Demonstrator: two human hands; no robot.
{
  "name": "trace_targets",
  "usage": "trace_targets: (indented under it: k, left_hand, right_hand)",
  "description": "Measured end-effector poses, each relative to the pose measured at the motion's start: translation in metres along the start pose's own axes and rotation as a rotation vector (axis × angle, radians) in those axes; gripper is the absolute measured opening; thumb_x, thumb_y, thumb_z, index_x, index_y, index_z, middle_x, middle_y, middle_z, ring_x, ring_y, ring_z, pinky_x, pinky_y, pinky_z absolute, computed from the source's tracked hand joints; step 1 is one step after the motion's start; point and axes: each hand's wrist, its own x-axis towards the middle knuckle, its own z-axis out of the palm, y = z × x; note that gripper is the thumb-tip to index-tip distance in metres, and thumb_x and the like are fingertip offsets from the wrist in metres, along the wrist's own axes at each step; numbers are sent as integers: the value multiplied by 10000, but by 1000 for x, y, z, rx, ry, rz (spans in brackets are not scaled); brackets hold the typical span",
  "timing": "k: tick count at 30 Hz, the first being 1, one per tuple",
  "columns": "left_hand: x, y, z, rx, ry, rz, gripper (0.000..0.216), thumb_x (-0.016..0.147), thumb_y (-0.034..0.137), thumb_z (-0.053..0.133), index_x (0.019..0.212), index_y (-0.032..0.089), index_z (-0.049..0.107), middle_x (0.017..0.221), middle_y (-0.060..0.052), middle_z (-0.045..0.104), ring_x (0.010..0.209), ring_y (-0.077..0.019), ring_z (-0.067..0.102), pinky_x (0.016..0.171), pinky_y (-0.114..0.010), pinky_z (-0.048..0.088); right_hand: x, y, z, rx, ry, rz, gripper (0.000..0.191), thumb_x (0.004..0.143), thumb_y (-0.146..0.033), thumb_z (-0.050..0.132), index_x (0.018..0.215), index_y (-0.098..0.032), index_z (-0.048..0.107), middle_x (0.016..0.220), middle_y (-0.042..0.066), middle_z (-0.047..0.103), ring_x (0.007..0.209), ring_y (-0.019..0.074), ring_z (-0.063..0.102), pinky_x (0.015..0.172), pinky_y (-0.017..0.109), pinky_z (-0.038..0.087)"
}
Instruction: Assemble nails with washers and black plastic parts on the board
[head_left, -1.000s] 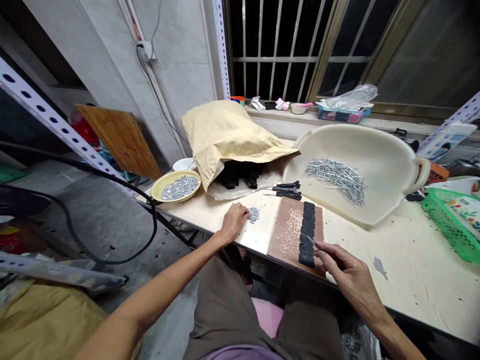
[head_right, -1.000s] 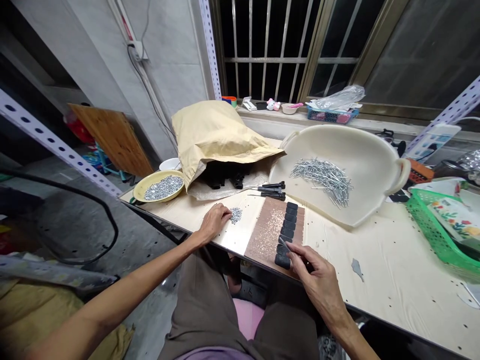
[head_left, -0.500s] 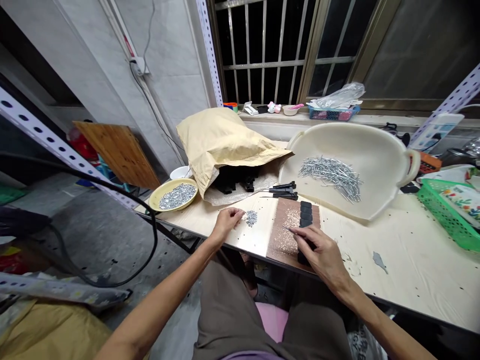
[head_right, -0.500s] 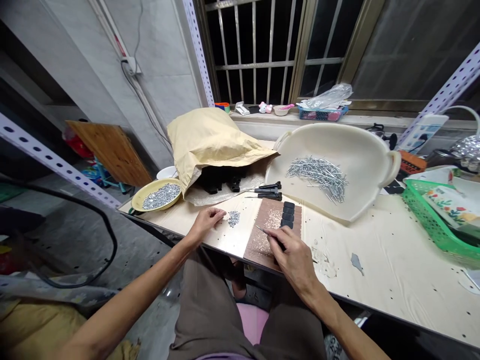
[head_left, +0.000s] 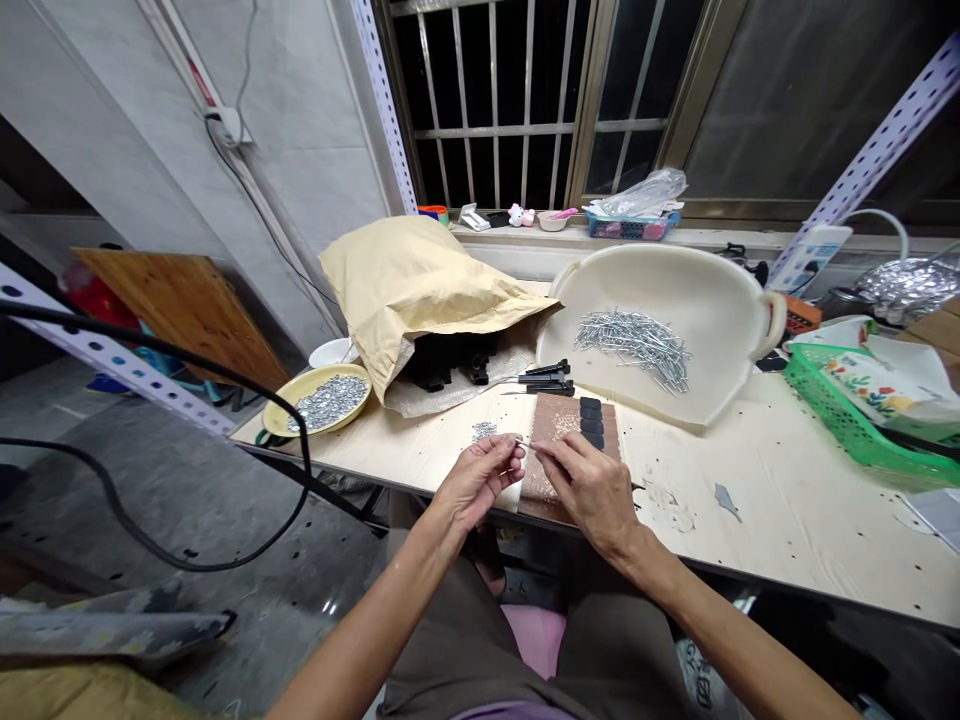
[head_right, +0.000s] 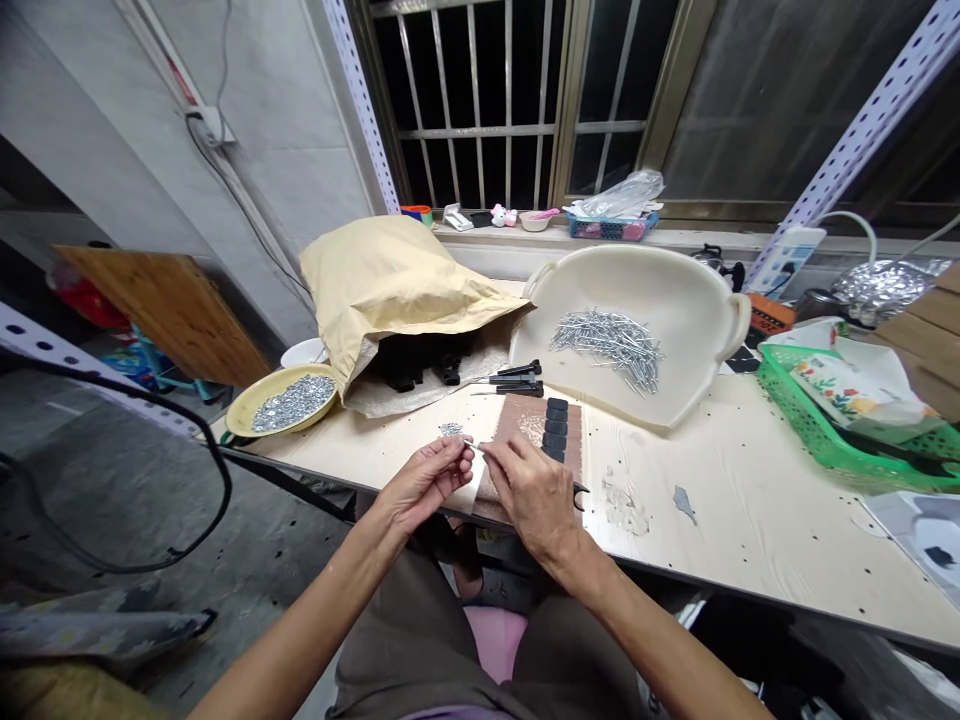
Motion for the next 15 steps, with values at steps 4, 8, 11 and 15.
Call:
trace_targets:
  k: [4,8,11,15]
  left_hand:
    - [-2,-2,5,55,25,37,245,655,251,776,795,104,639,714,-23,627,606,-68,568,640,-204,489]
    - [-4,-3,5,190,49,132,258,672,305,756,786,105,641,717,-19,628,590,-67,563,636,-209,483]
    - [-3,-1,0,321,24,169,246,692,323,736,774,110,645,708,-16,628,583,-71,563,639,-219,485]
    - [3,5,-7,449,-88,134,242,702,344,720,751,116,656,706,-27,644,574,-88,579,629,-230,482]
  right_hand:
    - [-2,0,0,-23,15,3,252,942,-300,406,1032,-253,637,813,16,604,678,107,565,553,213,336]
    - [-4,-3,-4,-49,8,-12,252,949,-298,397,1011,-256,638,797,11,598,672,102,562,549,218,323]
    - [-4,-2,-9,-62,-12,-33,246,950,-300,400,983,-255,639,804,8,602,688,102,567,549,219,318]
    - [-3,3,-13,-54,-45,-62,258,951,-301,391,956,-248,644,777,11,599,678,107,569,551,216,321]
